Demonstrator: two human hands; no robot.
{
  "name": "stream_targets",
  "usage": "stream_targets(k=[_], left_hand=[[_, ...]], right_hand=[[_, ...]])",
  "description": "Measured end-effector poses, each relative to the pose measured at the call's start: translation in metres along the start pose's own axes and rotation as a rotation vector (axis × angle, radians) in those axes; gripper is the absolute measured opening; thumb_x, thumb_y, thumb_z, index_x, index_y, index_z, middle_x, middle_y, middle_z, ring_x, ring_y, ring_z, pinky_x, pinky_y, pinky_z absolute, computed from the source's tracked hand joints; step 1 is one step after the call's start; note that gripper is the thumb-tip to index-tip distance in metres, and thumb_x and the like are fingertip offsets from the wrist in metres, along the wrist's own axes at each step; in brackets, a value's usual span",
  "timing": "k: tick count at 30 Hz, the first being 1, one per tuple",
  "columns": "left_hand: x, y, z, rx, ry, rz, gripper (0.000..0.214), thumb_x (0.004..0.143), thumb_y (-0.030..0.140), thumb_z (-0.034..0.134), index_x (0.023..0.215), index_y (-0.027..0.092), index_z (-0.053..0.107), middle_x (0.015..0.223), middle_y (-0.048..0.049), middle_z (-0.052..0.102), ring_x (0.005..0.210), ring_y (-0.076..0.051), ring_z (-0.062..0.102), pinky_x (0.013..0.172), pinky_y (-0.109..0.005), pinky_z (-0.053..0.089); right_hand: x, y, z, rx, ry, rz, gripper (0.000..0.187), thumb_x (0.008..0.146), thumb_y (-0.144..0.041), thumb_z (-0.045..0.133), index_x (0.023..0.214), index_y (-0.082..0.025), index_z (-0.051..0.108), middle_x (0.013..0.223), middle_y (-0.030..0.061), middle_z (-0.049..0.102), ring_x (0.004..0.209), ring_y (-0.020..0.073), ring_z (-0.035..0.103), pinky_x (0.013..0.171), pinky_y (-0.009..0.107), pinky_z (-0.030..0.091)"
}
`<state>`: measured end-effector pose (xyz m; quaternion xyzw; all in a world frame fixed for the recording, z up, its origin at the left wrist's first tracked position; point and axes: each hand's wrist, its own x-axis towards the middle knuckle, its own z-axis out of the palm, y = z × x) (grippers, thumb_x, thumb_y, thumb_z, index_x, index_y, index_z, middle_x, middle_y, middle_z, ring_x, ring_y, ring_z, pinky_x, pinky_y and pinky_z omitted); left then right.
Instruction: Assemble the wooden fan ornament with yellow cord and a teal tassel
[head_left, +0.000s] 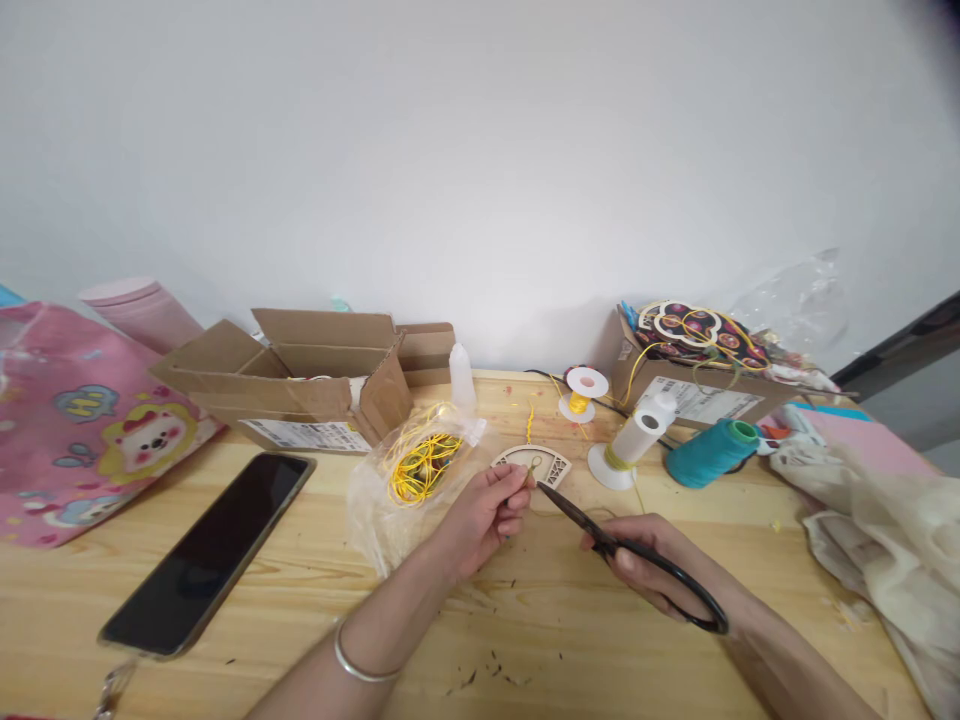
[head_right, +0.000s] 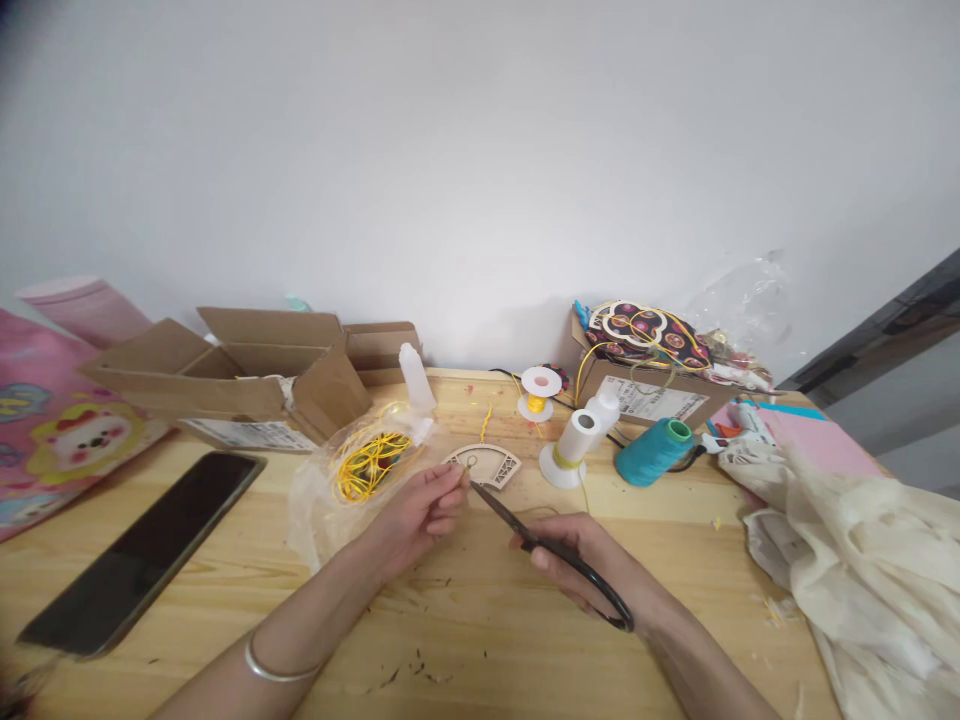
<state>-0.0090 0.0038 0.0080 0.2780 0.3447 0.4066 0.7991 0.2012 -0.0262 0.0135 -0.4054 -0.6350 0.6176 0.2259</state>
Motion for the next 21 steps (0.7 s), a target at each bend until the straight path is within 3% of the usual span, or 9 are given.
stream_targets(k=[3, 6, 10, 13, 16, 19, 21], left_hand=[[-0.001, 0.0, 0.002, 0.118, 0.063, 0.088, 0.023, 0.069, 0.035, 0.059, 0.069, 0.012, 0.055, 0.067, -0.0007, 0.049, 0.048, -0.002, 0.034, 0.036, -0.013, 0.015], [-0.002, 0.0, 0.004, 0.253, 0.093, 0.132, 0.027, 0.07, 0.038, 0.057, 0.072, 0.011, 0.06, 0.057, 0.0014, 0.044, 0.047, -0.004, 0.031, 0.038, -0.015, 0.016], [-0.002, -0.001, 0.006, 0.312, 0.113, 0.171, 0.027, 0.069, 0.038, 0.059, 0.073, 0.011, 0.063, 0.05, 0.0049, 0.035, 0.045, -0.004, 0.025, 0.04, -0.017, 0.017], [-0.002, -0.003, 0.006, 0.315, 0.118, 0.172, 0.027, 0.068, 0.035, 0.06, 0.08, 0.011, 0.064, 0.053, 0.003, 0.042, 0.045, -0.004, 0.028, 0.04, -0.018, 0.019], [-0.001, -0.005, 0.006, 0.295, 0.096, 0.176, 0.027, 0.069, 0.032, 0.06, 0.087, 0.011, 0.064, 0.061, -0.0007, 0.05, 0.046, -0.004, 0.031, 0.041, -0.018, 0.02], [-0.001, -0.007, 0.005, 0.297, 0.086, 0.164, 0.026, 0.069, 0.03, 0.06, 0.088, 0.012, 0.064, 0.064, -0.0018, 0.051, 0.046, -0.003, 0.03, 0.042, -0.018, 0.019], [-0.001, -0.008, 0.005, 0.314, 0.088, 0.152, 0.026, 0.068, 0.029, 0.061, 0.088, 0.012, 0.065, 0.06, -0.0006, 0.05, 0.045, -0.003, 0.029, 0.041, -0.018, 0.017]], right_hand=[[-0.015, 0.0, -0.013, -0.303, 0.088, -0.038, 0.038, 0.073, -0.042, 0.053, 0.1, -0.016, 0.06, 0.08, 0.0079, 0.062, 0.061, 0.0156, 0.057, 0.05, 0.023, 0.046], [-0.038, 0.013, -0.032, -0.696, 0.252, -0.005, 0.039, 0.07, -0.031, 0.056, 0.108, -0.021, 0.057, 0.102, 0.0093, 0.062, 0.086, 0.0247, 0.06, 0.07, 0.033, 0.049], [-0.073, 0.038, -0.059, -1.021, 0.409, 0.043, 0.037, 0.071, -0.026, 0.052, 0.107, -0.021, 0.057, 0.103, 0.0087, 0.063, 0.087, 0.0257, 0.061, 0.068, 0.033, 0.052], [-0.09, 0.048, -0.072, -1.092, 0.409, 0.109, 0.038, 0.076, -0.029, 0.046, 0.112, -0.021, 0.054, 0.102, 0.0086, 0.063, 0.083, 0.0233, 0.062, 0.062, 0.03, 0.053], [-0.092, 0.042, -0.073, -1.146, 0.455, 0.059, 0.039, 0.075, -0.031, 0.047, 0.11, -0.018, 0.055, 0.099, 0.0119, 0.062, 0.082, 0.0234, 0.061, 0.065, 0.032, 0.051], [-0.071, 0.022, -0.054, -1.074, 0.572, -0.07, 0.031, 0.077, -0.032, 0.047, 0.102, -0.018, 0.06, 0.092, 0.0117, 0.062, 0.079, 0.0217, 0.059, 0.069, 0.033, 0.048], [-0.046, 0.006, -0.033, -0.885, 0.53, -0.142, 0.028, 0.078, -0.033, 0.047, 0.099, -0.019, 0.061, 0.085, 0.0096, 0.062, 0.073, 0.0183, 0.058, 0.065, 0.03, 0.047]])
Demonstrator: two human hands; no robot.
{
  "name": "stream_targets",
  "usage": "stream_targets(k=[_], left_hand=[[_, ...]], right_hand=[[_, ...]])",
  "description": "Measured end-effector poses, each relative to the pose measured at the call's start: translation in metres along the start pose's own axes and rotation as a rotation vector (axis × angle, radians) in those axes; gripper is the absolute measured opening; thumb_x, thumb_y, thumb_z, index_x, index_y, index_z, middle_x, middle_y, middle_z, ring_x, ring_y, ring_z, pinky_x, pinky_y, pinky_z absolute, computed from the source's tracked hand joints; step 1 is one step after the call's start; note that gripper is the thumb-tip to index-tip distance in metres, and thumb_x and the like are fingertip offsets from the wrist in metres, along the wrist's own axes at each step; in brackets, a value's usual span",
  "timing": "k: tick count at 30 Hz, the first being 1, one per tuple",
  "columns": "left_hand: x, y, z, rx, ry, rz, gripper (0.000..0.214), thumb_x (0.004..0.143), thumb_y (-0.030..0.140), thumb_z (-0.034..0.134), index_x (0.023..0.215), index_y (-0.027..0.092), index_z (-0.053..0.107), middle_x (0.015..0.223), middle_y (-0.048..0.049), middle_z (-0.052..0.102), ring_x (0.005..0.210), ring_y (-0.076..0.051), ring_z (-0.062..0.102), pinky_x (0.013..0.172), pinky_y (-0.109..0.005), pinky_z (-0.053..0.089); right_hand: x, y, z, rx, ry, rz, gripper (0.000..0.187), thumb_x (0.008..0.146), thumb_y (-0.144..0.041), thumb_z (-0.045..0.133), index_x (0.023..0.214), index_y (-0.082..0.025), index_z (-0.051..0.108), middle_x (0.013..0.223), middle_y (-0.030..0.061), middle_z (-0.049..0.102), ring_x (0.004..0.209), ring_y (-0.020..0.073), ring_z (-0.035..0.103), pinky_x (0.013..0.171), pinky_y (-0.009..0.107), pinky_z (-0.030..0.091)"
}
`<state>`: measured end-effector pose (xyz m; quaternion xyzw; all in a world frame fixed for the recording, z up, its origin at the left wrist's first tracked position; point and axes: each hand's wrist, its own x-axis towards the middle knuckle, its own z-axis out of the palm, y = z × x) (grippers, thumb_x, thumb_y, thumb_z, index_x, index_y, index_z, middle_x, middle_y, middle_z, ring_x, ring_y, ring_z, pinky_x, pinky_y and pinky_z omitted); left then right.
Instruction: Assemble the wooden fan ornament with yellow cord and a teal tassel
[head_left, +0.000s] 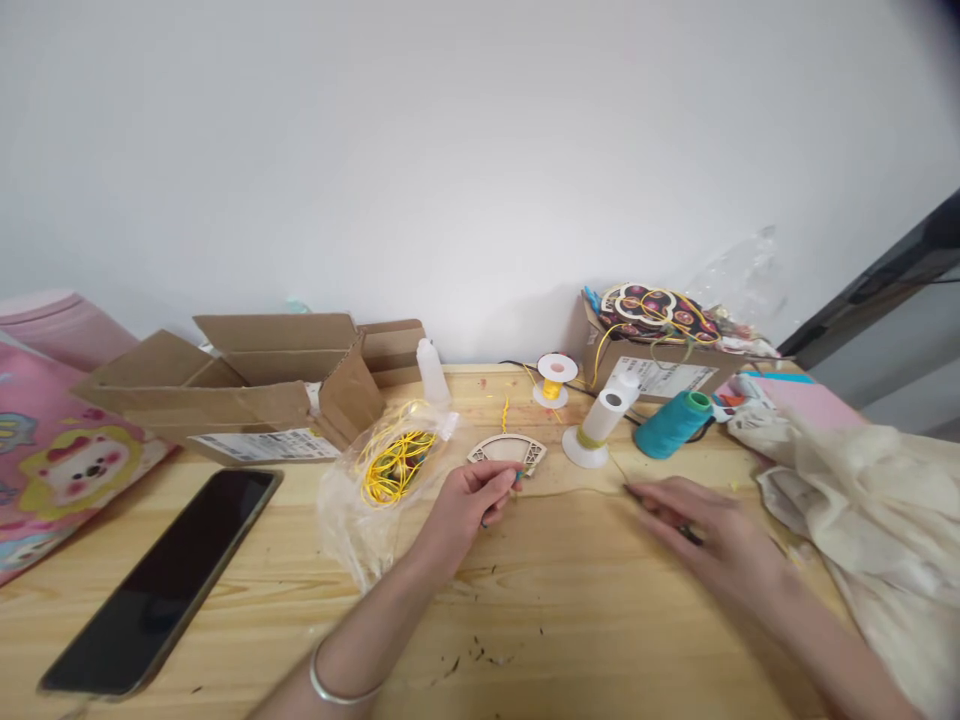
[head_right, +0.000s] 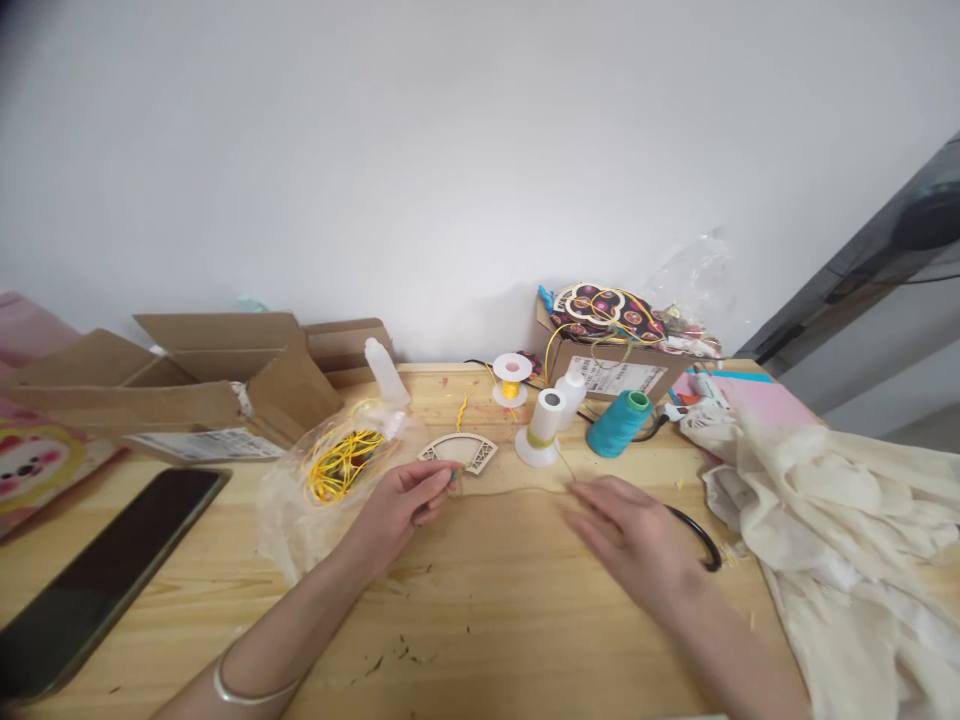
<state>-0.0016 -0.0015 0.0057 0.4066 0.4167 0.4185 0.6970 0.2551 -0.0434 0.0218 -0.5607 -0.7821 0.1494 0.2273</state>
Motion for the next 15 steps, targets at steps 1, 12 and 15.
stream_targets(k=[1, 12, 15], left_hand=[[0.0, -0.001, 0.0, 0.01, -0.001, -0.002, 0.027, 0.068, 0.029, 0.061, 0.087, 0.012, 0.065, 0.058, 0.0004, 0.048, 0.045, -0.003, 0.029, 0.041, -0.018, 0.017], [-0.001, 0.002, 0.007, 0.151, -0.047, -0.08, 0.023, 0.064, 0.032, 0.063, 0.077, 0.013, 0.066, 0.053, 0.0031, 0.047, 0.041, -0.003, 0.028, 0.039, -0.017, 0.019], [0.0, 0.0, 0.008, 0.263, -0.052, -0.034, 0.016, 0.065, 0.027, 0.062, 0.074, 0.014, 0.065, 0.055, 0.0022, 0.053, 0.045, -0.005, 0.038, 0.045, -0.018, 0.029]], right_hand=[[0.01, -0.014, 0.008, 0.116, -0.011, -0.015, 0.028, 0.078, -0.033, 0.048, 0.1, -0.02, 0.06, 0.08, 0.0078, 0.062, 0.066, 0.0159, 0.056, 0.061, 0.028, 0.046], [0.062, -0.061, 0.052, 0.637, 0.018, 0.057, 0.019, 0.072, -0.031, 0.056, 0.067, -0.015, 0.065, 0.061, 0.0027, 0.06, 0.054, 0.0104, 0.047, 0.049, 0.022, 0.036], [0.06, -0.062, 0.056, 0.721, 0.004, 0.184, 0.02, 0.07, -0.033, 0.057, 0.064, -0.014, 0.062, 0.058, 0.0008, 0.057, 0.052, 0.0093, 0.045, 0.049, 0.022, 0.035]])
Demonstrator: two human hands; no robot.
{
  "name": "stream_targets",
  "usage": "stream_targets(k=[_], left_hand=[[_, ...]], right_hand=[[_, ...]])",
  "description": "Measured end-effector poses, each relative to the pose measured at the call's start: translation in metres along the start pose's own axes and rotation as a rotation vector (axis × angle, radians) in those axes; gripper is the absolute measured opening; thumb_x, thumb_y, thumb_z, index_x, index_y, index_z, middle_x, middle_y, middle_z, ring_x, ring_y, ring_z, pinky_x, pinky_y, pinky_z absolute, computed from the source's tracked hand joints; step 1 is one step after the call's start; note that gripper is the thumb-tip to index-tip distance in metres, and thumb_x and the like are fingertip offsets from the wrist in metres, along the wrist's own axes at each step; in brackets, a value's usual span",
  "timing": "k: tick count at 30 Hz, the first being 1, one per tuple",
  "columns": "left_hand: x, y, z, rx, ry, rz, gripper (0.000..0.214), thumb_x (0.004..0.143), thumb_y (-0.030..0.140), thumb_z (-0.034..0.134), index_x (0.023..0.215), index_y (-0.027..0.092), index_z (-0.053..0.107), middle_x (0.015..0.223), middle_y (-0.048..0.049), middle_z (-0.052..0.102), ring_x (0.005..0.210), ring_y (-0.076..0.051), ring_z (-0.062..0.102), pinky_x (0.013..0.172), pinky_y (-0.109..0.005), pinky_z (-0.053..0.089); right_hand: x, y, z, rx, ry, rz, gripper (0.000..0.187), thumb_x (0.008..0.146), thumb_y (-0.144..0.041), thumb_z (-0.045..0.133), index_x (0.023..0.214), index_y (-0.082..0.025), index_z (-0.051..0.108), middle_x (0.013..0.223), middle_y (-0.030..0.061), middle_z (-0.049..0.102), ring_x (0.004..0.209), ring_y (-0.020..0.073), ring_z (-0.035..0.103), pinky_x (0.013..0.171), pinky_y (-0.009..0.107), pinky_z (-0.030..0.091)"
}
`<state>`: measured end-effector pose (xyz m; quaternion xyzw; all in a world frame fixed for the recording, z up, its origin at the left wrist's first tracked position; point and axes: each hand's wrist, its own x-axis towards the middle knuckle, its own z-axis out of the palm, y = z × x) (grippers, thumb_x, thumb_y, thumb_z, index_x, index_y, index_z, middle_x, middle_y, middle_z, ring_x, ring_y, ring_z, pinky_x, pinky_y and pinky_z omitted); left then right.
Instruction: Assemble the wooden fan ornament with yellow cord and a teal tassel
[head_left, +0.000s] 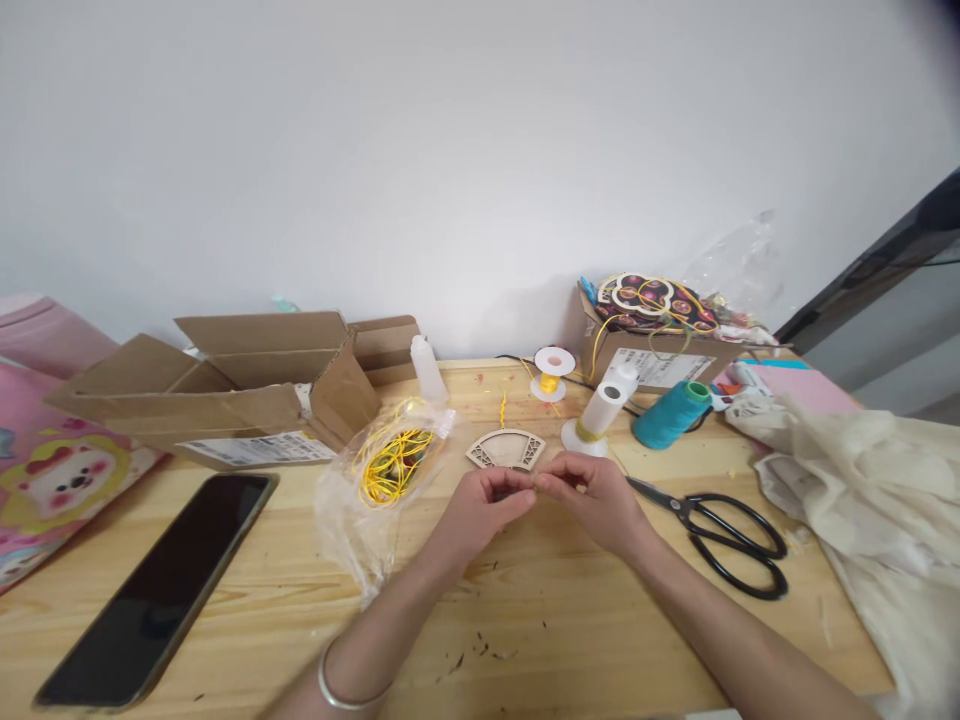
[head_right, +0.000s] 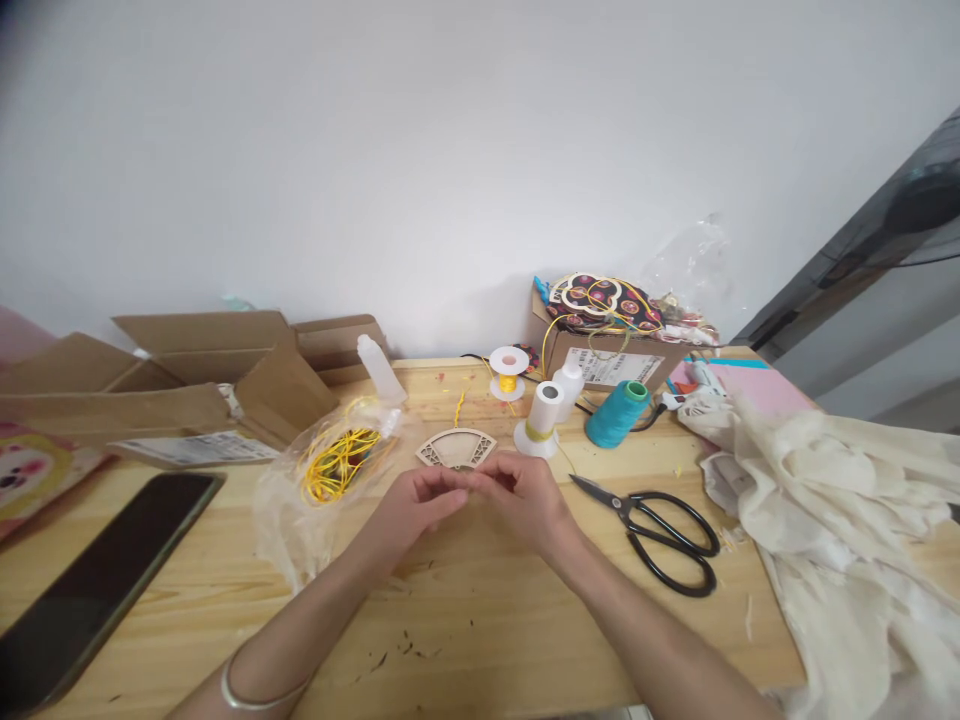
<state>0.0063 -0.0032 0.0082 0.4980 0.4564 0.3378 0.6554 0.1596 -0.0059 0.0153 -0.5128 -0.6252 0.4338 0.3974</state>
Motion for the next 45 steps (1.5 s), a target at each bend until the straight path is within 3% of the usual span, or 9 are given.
stream_targets(k=[7, 12, 19, 25, 29, 32, 37, 41, 45], left_hand=[[-0.002, -0.004, 0.004, 0.141, 0.027, 0.161, 0.023, 0.063, 0.021, 0.063, 0.085, 0.017, 0.065, 0.083, -0.0048, 0.064, 0.076, -0.015, 0.055, 0.069, -0.023, 0.041], [-0.001, -0.003, 0.002, 0.05, 0.056, 0.113, 0.018, 0.066, 0.027, 0.061, 0.079, 0.017, 0.067, 0.07, -0.0031, 0.063, 0.06, -0.011, 0.052, 0.056, -0.02, 0.038], [0.0, -0.002, 0.002, -0.065, 0.073, 0.009, 0.024, 0.067, 0.036, 0.059, 0.068, 0.012, 0.062, 0.055, 0.0029, 0.049, 0.038, -0.002, 0.026, 0.037, -0.018, 0.016], [0.001, -0.002, -0.001, -0.06, 0.123, 0.074, 0.024, 0.069, 0.035, 0.057, 0.073, 0.012, 0.061, 0.059, 0.0016, 0.05, 0.04, -0.002, 0.029, 0.039, -0.018, 0.02], [0.002, -0.001, 0.0, 0.008, 0.101, 0.09, 0.025, 0.069, 0.036, 0.057, 0.072, 0.012, 0.063, 0.056, 0.0014, 0.051, 0.041, -0.004, 0.034, 0.041, -0.018, 0.024], [0.001, -0.001, 0.002, 0.016, 0.055, 0.086, 0.026, 0.068, 0.037, 0.058, 0.069, 0.012, 0.063, 0.052, 0.0022, 0.048, 0.041, -0.004, 0.033, 0.041, -0.018, 0.024], [0.002, -0.005, 0.001, -0.069, 0.067, 0.062, 0.026, 0.068, 0.038, 0.058, 0.066, 0.012, 0.061, 0.055, 0.0019, 0.05, 0.042, -0.004, 0.033, 0.041, -0.018, 0.024], [0.004, -0.005, -0.004, -0.141, 0.126, 0.07, 0.025, 0.065, 0.036, 0.061, 0.072, 0.012, 0.062, 0.058, 0.0012, 0.053, 0.046, -0.005, 0.038, 0.045, -0.018, 0.029], [0.004, -0.003, -0.006, -0.113, 0.129, 0.079, 0.025, 0.064, 0.035, 0.062, 0.072, 0.012, 0.063, 0.056, 0.0014, 0.054, 0.046, -0.006, 0.04, 0.046, -0.019, 0.03]], right_hand=[[-0.001, 0.009, 0.002, 0.221, 0.058, 0.138, 0.026, 0.065, -0.038, 0.06, 0.059, -0.013, 0.056, 0.053, -0.0027, 0.051, 0.048, 0.0067, 0.041, 0.046, 0.02, 0.035], [-0.003, 0.009, 0.0, 0.202, 0.099, 0.137, 0.029, 0.066, -0.041, 0.058, 0.06, -0.013, 0.056, 0.051, -0.0031, 0.048, 0.047, 0.006, 0.038, 0.044, 0.019, 0.032], [-0.002, 0.009, -0.002, -0.079, 0.083, -0.042, 0.015, 0.067, -0.029, 0.058, 0.068, -0.015, 0.061, 0.056, -0.0008, 0.053, 0.046, 0.0068, 0.036, 0.042, 0.02, 0.03], [-0.001, 0.015, -0.016, -0.319, 0.151, -0.217, 0.01, 0.07, -0.018, 0.052, 0.075, -0.017, 0.061, 0.06, -0.0008, 0.055, 0.047, 0.0076, 0.037, 0.046, 0.021, 0.033], [-0.003, 0.016, -0.009, -0.301, 0.147, -0.386, 0.022, 0.071, -0.024, 0.057, 0.092, -0.018, 0.061, 0.081, 0.0051, 0.057, 0.06, 0.0107, 0.046, 0.05, 0.022, 0.037], [-0.003, 0.018, -0.003, -0.315, 0.138, -0.486, 0.013, 0.075, -0.024, 0.054, 0.084, -0.019, 0.063, 0.079, 0.0058, 0.055, 0.07, 0.0129, 0.05, 0.057, 0.023, 0.04], [-0.002, 0.015, -0.008, -0.22, 0.109, -0.533, 0.011, 0.077, -0.02, 0.052, 0.068, -0.017, 0.058, 0.067, 0.0018, 0.051, 0.06, 0.0098, 0.047, 0.052, 0.021, 0.038], [-0.004, 0.011, -0.015, -0.196, 0.027, -0.527, 0.03, 0.08, -0.02, 0.047, 0.051, -0.016, 0.047, 0.055, -0.0011, 0.044, 0.051, 0.0083, 0.041, 0.048, 0.021, 0.034], [-0.005, 0.014, -0.014, -0.281, 0.145, -0.497, 0.01, 0.075, -0.022, 0.055, 0.067, -0.016, 0.058, 0.07, 0.0029, 0.052, 0.062, 0.0106, 0.047, 0.052, 0.022, 0.038]])
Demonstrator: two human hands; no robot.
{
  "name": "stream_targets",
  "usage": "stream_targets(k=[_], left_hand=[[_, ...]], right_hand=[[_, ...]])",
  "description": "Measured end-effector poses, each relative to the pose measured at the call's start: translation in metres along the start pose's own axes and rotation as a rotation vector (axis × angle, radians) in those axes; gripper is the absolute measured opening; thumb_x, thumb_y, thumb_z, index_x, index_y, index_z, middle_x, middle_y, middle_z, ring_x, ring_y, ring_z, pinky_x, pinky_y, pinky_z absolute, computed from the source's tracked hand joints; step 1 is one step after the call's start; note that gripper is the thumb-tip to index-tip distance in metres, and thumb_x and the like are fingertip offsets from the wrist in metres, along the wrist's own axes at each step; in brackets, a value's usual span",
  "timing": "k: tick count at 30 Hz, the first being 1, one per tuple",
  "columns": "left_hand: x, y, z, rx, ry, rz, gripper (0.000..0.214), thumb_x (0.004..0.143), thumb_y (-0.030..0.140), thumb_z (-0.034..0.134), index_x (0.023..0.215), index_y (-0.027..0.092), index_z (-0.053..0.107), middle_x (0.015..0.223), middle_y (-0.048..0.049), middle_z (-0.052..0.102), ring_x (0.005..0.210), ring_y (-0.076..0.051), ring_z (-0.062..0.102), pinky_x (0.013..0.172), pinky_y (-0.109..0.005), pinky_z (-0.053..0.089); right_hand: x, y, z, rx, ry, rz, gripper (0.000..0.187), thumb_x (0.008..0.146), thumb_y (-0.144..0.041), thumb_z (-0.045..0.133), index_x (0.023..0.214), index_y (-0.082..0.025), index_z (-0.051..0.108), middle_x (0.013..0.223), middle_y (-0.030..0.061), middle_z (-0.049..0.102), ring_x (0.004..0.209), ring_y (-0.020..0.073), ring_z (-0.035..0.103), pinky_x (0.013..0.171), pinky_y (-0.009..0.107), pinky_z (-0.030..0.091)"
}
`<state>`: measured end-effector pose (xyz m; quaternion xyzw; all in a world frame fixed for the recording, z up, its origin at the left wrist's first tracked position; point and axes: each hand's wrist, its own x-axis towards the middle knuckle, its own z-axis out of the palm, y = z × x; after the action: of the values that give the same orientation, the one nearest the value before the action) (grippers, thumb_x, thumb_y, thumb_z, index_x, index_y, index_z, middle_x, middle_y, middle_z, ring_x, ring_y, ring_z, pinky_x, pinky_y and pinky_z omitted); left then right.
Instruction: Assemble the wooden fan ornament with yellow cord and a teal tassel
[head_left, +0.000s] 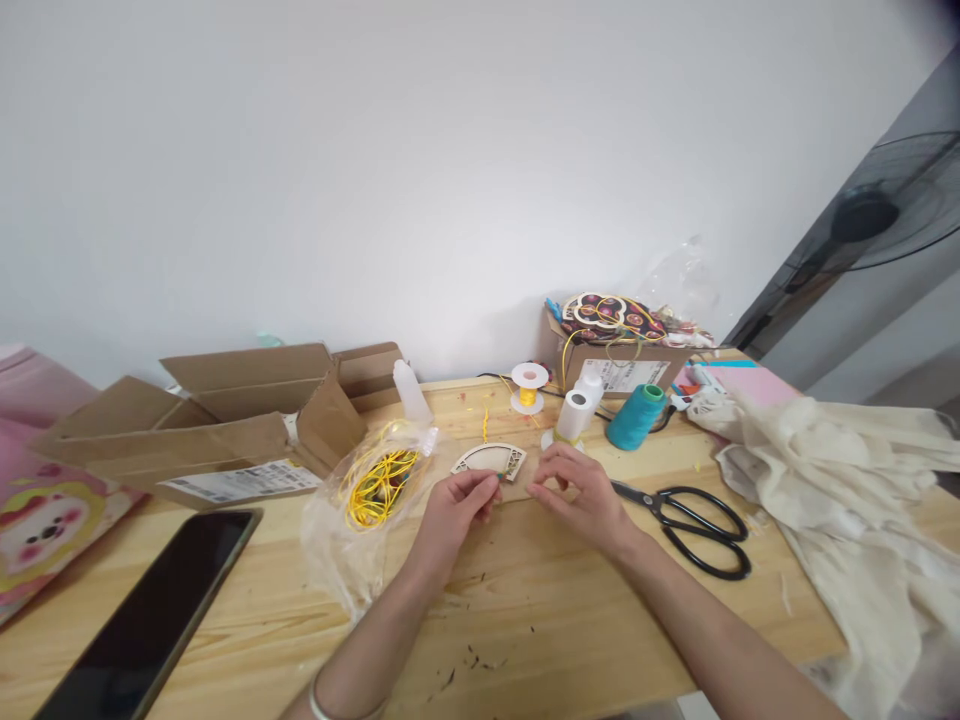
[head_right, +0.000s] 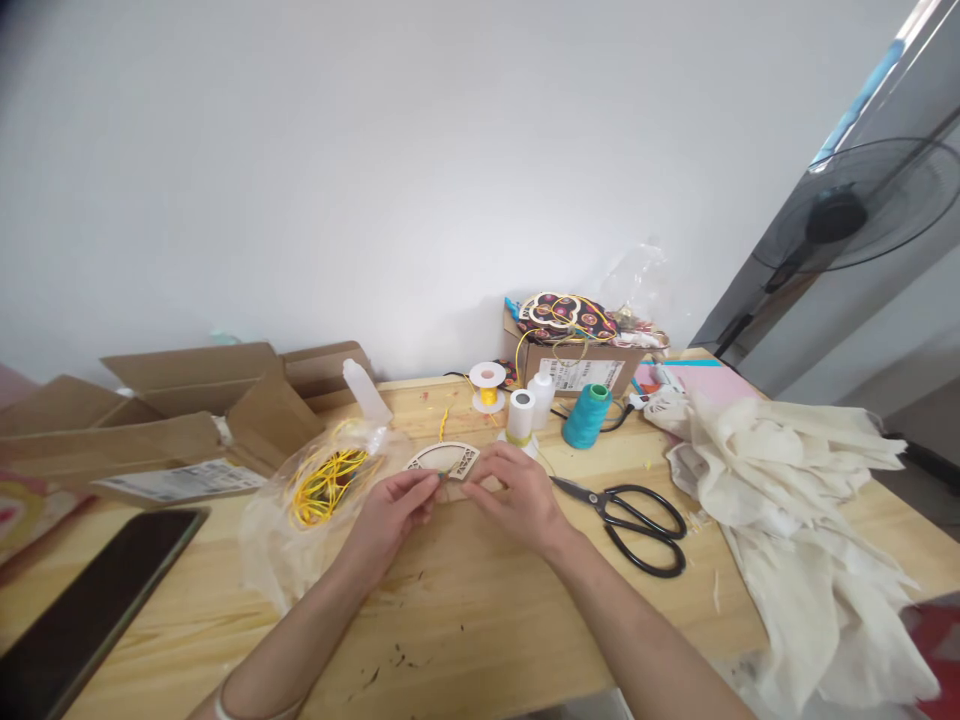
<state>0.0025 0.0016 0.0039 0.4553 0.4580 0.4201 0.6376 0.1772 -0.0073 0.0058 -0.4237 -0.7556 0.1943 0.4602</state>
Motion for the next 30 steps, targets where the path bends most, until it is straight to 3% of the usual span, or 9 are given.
stream_targets(k=[4, 13, 18, 22, 25, 27, 30], left_hand=[[-0.002, 0.0, 0.004, 0.146, -0.02, 0.015, 0.025, 0.064, 0.035, 0.062, 0.072, 0.012, 0.064, 0.045, 0.0044, 0.046, 0.042, -0.005, 0.035, 0.042, -0.019, 0.026], [-0.002, -0.002, 0.004, 0.217, -0.046, -0.001, 0.026, 0.064, 0.035, 0.061, 0.077, 0.013, 0.067, 0.048, 0.0033, 0.047, 0.041, -0.005, 0.033, 0.04, -0.018, 0.023], [-0.001, 0.001, 0.0, 0.138, 0.033, -0.004, 0.026, 0.066, 0.035, 0.06, 0.082, 0.015, 0.065, 0.051, 0.0031, 0.049, 0.043, -0.005, 0.035, 0.042, -0.017, 0.027], [0.001, 0.003, -0.001, -0.046, 0.203, 0.071, 0.034, 0.068, 0.036, 0.058, 0.097, 0.02, 0.058, 0.077, -0.0008, 0.058, 0.061, -0.009, 0.049, 0.055, -0.02, 0.039], [-0.001, 0.004, 0.001, 0.085, 0.287, 0.141, 0.024, 0.065, 0.037, 0.06, 0.077, 0.016, 0.063, 0.062, 0.0013, 0.055, 0.055, -0.009, 0.046, 0.053, -0.02, 0.036], [-0.004, 0.004, 0.005, 0.188, 0.212, 0.13, 0.024, 0.066, 0.039, 0.059, 0.064, 0.015, 0.063, 0.048, 0.0036, 0.046, 0.047, -0.008, 0.039, 0.047, -0.02, 0.031], [-0.008, 0.002, 0.013, 0.192, 0.013, 0.02, 0.028, 0.068, 0.04, 0.057, 0.069, 0.014, 0.066, 0.041, 0.0055, 0.039, 0.041, -0.006, 0.033, 0.043, -0.02, 0.025]], right_hand=[[-0.001, 0.002, 0.007, -0.062, 0.023, 0.016, 0.017, 0.074, -0.024, 0.057, 0.089, -0.017, 0.062, 0.081, 0.0066, 0.056, 0.075, 0.0141, 0.052, 0.059, 0.023, 0.043], [0.001, 0.002, 0.005, -0.077, -0.018, -0.05, 0.008, 0.075, -0.021, 0.057, 0.075, -0.019, 0.064, 0.066, 0.0022, 0.063, 0.064, 0.0117, 0.054, 0.06, 0.024, 0.043], [-0.001, 0.003, -0.002, -0.182, 0.082, 0.067, 0.011, 0.074, -0.023, 0.057, 0.066, -0.018, 0.063, 0.059, 0.0006, 0.06, 0.057, 0.0113, 0.05, 0.055, 0.024, 0.039], [-0.001, 0.003, -0.004, -0.22, 0.139, 0.151, 0.011, 0.074, -0.022, 0.055, 0.067, -0.019, 0.063, 0.058, 0.0, 0.06, 0.053, 0.0108, 0.047, 0.051, 0.023, 0.037], [-0.002, 0.001, -0.002, -0.234, 0.171, 0.138, 0.01, 0.075, -0.02, 0.054, 0.071, -0.019, 0.064, 0.061, 0.0006, 0.061, 0.058, 0.0115, 0.05, 0.053, 0.022, 0.038], [-0.003, -0.001, 0.0, -0.25, 0.179, 0.108, 0.01, 0.075, -0.019, 0.054, 0.072, -0.019, 0.064, 0.064, 0.0012, 0.062, 0.061, 0.0119, 0.052, 0.055, 0.022, 0.039], [-0.003, -0.006, 0.004, -0.306, 0.191, 0.025, 0.011, 0.075, -0.02, 0.054, 0.069, -0.019, 0.063, 0.064, 0.0016, 0.062, 0.063, 0.0122, 0.053, 0.056, 0.022, 0.04]])
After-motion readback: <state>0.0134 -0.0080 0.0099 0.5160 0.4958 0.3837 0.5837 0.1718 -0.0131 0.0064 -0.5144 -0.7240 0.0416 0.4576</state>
